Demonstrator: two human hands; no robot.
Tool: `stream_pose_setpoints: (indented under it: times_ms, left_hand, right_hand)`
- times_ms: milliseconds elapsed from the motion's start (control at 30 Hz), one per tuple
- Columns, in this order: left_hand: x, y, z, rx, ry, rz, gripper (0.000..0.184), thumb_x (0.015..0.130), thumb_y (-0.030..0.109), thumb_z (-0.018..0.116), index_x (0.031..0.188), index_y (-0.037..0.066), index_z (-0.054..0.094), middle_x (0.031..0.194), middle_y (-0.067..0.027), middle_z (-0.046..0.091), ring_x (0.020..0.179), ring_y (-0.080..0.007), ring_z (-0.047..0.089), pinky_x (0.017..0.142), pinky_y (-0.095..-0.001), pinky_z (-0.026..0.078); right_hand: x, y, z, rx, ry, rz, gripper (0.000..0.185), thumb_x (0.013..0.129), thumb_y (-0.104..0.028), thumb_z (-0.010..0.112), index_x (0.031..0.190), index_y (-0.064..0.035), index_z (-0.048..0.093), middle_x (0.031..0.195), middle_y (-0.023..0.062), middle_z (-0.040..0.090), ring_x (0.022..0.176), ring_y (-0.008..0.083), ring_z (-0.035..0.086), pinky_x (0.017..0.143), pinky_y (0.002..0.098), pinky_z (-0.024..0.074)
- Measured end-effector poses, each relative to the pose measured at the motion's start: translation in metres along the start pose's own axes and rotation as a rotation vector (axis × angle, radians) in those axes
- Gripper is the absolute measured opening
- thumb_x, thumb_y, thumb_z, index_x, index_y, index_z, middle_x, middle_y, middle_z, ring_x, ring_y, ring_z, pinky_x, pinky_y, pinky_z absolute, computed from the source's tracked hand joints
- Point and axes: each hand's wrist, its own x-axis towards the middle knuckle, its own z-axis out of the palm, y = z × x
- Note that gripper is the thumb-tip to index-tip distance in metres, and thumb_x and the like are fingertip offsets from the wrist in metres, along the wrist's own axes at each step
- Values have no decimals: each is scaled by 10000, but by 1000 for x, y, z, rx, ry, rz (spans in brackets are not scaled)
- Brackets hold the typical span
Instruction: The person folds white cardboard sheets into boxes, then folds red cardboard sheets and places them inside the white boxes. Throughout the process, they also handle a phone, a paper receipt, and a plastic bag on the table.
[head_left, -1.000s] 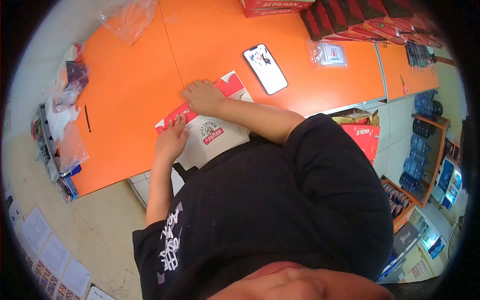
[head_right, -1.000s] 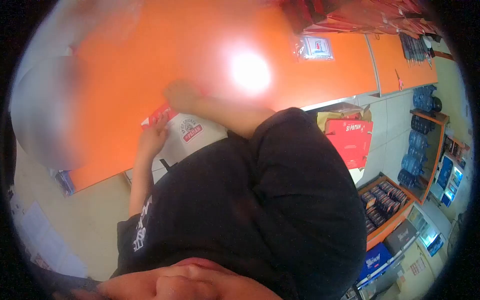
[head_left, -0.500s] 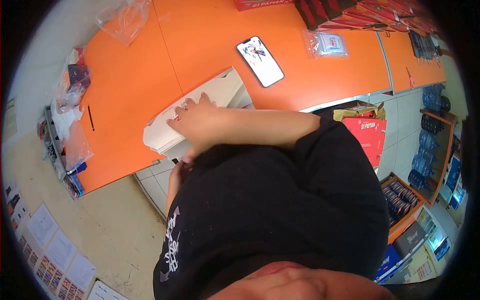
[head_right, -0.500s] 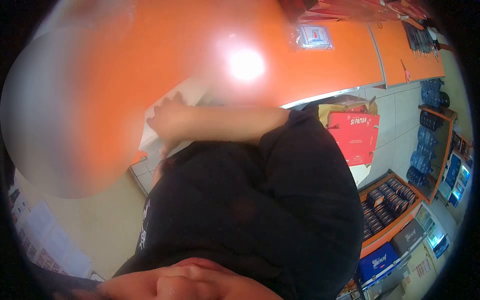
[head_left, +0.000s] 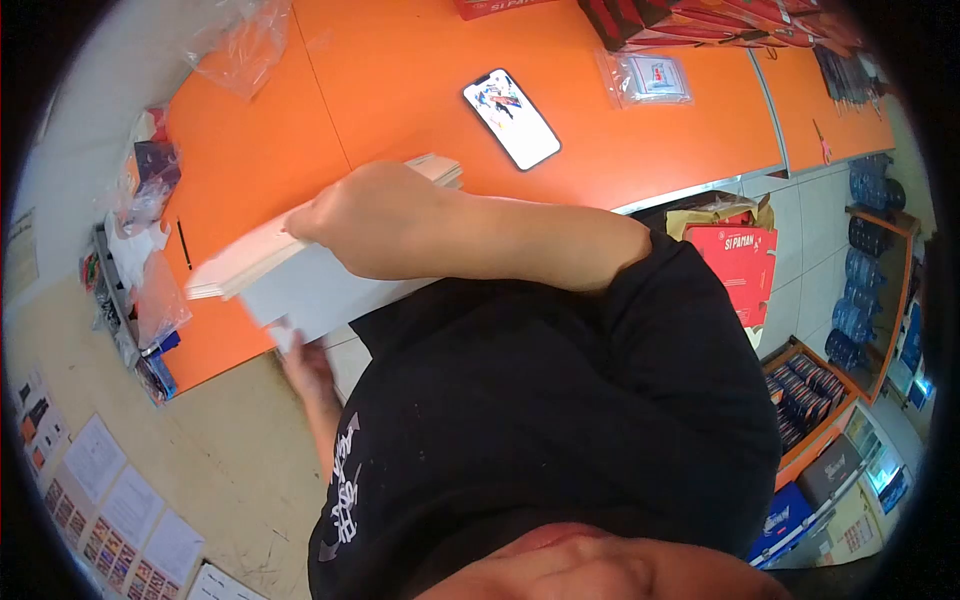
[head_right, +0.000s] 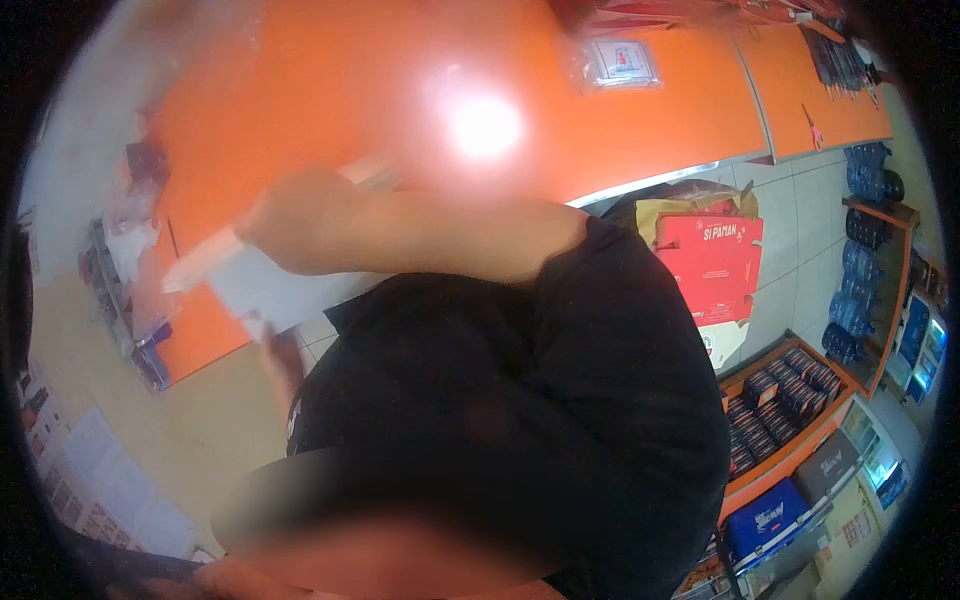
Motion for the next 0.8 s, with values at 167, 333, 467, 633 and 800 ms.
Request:
stream_pose_setpoints:
  times_ms: [167,333,467,633,800]
  left_hand:
    - [19,118,-19,197,-106,553,571,764,193,616,1242,25,353,1228,-125,437,1119,-262,449,929,-440,389]
    - [17,144,-61,51,-103,634,572,774,258,607,1237,23,364,1240,-130,426,1127,-281,429,953,-461,347]
    - [10,114,-21,225,-155,491,355,804,203,580,1120,82,474,1131,-74,513,1064,-229,466,938,-442,350]
    - [8,111,-36,151,-287,392,226,811,151,570,1030,126,519,1077,-25,536,1037,-200,480,937,-440,347]
    - [15,89,-62,-3,-352,355,340,791,107,592,1112,104,479,1105,-39,516,1068,-213,461,949,-447,334]
  right_hand:
    - [-8,25,-10,354,256,-178,258,779,-59,563,1032,-84,609,852,130,640,734,281,618,640,338,489]
    - [-21,63,35,975,207,13,274,834,-70,555,1107,-50,572,970,98,637,885,169,602,781,298,460]
    - [-34,106,105,923,223,198,293,839,-80,553,1129,-37,551,1012,85,621,942,147,564,834,285,426]
    - [-34,103,80,803,174,274,344,820,-117,581,1149,-40,519,1022,85,606,947,160,557,834,303,434]
    - [-33,109,89,664,120,98,341,811,-184,599,1120,-62,525,981,106,607,900,213,583,759,328,468]
